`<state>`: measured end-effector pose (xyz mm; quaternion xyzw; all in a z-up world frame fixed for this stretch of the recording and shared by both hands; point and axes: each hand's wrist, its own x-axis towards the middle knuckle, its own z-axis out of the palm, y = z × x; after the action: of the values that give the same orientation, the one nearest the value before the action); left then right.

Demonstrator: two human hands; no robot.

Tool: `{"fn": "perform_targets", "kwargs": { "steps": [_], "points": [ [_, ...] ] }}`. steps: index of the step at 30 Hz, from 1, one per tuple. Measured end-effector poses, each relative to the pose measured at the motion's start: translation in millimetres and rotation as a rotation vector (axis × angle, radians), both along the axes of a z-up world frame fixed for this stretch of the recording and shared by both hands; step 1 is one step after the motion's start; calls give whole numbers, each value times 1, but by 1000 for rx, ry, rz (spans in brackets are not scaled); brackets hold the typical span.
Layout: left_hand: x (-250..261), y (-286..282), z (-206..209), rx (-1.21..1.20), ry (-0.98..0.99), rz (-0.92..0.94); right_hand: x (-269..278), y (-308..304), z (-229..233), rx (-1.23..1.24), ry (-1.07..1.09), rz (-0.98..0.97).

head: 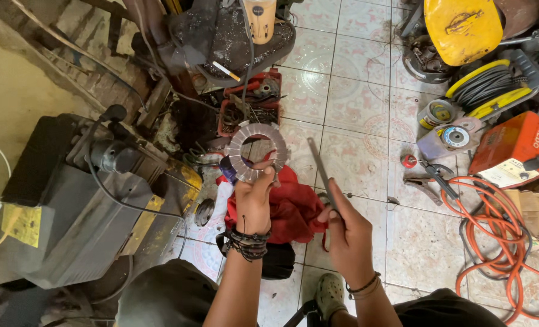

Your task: The person holds a circular metal component with a red cloth in their left hand and uses a metal file in their right hand to smooth the edges of the component. They rotate the object periodically to file different sections of the rim.

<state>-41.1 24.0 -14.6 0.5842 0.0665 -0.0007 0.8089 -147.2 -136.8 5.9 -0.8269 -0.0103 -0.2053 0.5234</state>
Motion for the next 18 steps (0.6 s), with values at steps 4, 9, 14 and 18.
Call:
{"fn": "perform_targets", "kwargs": {
  "steps": [4,9,14,18],
  "points": [
    [-2,-4,-1,-41,-87,-133,3,8,12,190,83,-71],
    [-6,-11,-21,-77,-138,-429,7,8,17,552,179,-57],
    [-12,-11,13,37,-248,-643,8,-5,-17,765,258,-65],
    [-15,-17,16,25,-235,-681,10,-4,-17,866,203,-126]
  ]
}}
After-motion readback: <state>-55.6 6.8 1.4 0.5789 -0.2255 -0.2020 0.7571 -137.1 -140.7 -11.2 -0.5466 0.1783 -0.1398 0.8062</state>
